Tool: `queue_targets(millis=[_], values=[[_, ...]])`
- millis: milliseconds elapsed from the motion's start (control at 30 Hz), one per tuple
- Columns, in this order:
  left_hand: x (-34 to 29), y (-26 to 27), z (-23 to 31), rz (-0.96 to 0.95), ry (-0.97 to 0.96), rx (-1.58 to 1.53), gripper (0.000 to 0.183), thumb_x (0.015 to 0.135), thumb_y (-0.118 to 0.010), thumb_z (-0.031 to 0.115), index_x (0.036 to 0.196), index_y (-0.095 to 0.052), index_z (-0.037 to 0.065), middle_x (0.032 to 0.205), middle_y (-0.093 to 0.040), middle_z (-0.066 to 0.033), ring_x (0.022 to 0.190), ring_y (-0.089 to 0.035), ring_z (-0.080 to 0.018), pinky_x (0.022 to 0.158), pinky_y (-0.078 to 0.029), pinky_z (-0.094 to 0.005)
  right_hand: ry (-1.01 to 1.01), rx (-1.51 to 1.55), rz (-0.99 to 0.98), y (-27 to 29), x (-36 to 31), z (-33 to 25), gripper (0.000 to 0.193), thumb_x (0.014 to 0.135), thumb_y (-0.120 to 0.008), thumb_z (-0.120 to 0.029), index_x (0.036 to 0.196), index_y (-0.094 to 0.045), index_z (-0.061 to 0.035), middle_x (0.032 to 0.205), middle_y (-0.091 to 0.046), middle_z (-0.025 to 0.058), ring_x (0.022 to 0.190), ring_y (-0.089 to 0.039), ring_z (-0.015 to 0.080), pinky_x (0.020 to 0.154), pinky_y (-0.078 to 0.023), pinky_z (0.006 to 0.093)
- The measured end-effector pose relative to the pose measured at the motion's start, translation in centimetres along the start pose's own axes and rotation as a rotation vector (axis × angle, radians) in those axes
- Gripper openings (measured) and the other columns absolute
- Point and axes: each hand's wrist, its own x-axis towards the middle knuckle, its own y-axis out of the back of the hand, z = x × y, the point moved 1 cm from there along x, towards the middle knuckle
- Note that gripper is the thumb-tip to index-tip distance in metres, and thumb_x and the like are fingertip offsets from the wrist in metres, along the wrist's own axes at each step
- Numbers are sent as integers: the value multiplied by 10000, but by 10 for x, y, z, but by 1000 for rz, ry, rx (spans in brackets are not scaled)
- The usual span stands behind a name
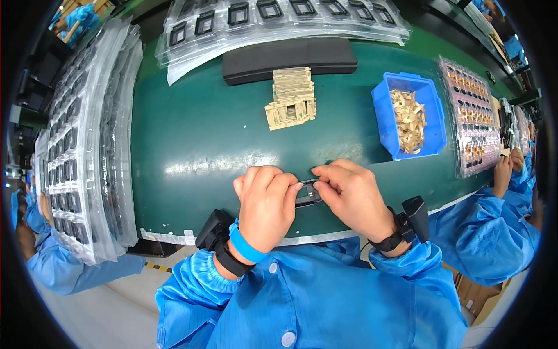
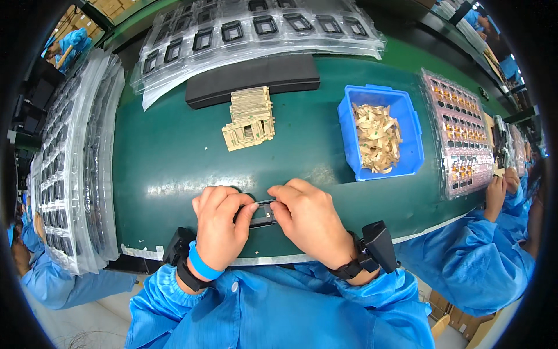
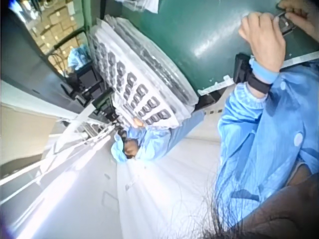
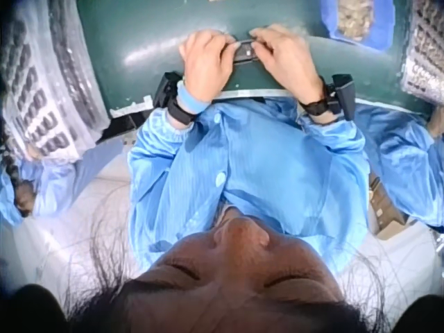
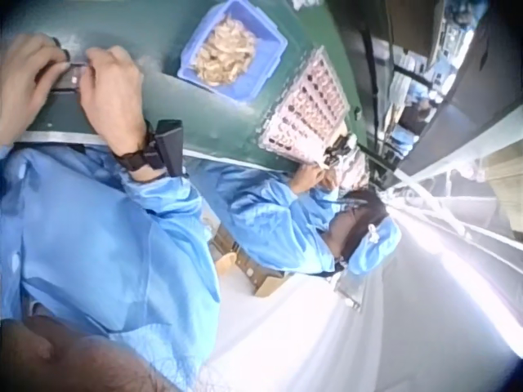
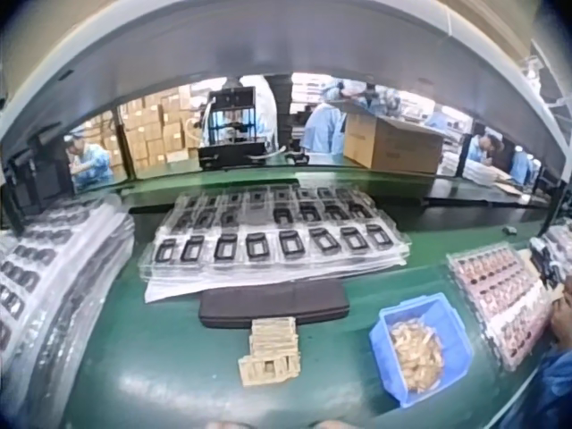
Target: Assemble plastic housing frames and internal electronic components for small devices.
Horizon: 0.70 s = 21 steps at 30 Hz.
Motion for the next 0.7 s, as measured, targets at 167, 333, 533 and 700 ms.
queue_targets(millis=[167,333,533,700], values=[[-5,8,-8,-16,19,14,74,774,-745,78,831,-698,85,816,-600,-20,847,-549,-236,790,-356,-356,-77,-14,-70,3,2,-2,156,830,-671,-58,979,-699,-21,880,-657,136,770,-656,345,696,-538,428],[-6,8,-9,-30,22,16,83,781,-736,72,856,-702,80,836,-606,-26,857,-553,-240,794,-363,-356,58,-25,-87,0,5,-5,146,815,-684,-66,956,-699,-30,869,-622,110,790,-632,323,707,-521,410],[-5,7,-13,-28,3,8,95,772,-737,71,858,-695,76,842,-605,-28,860,-553,-244,791,-367,-361,242,-90,-88,-11,14,-3,78,804,-703,-84,877,-693,-58,821,-569,96,788,-587,297,714,-493,402],[-7,13,-10,-24,-28,11,93,768,-738,81,849,-694,76,856,-604,-36,864,-554,-252,790,-372,-368,149,-143,-193,6,17,-7,50,812,-691,-80,846,-688,-43,804,-601,123,756,-609,336,683,-502,422]])
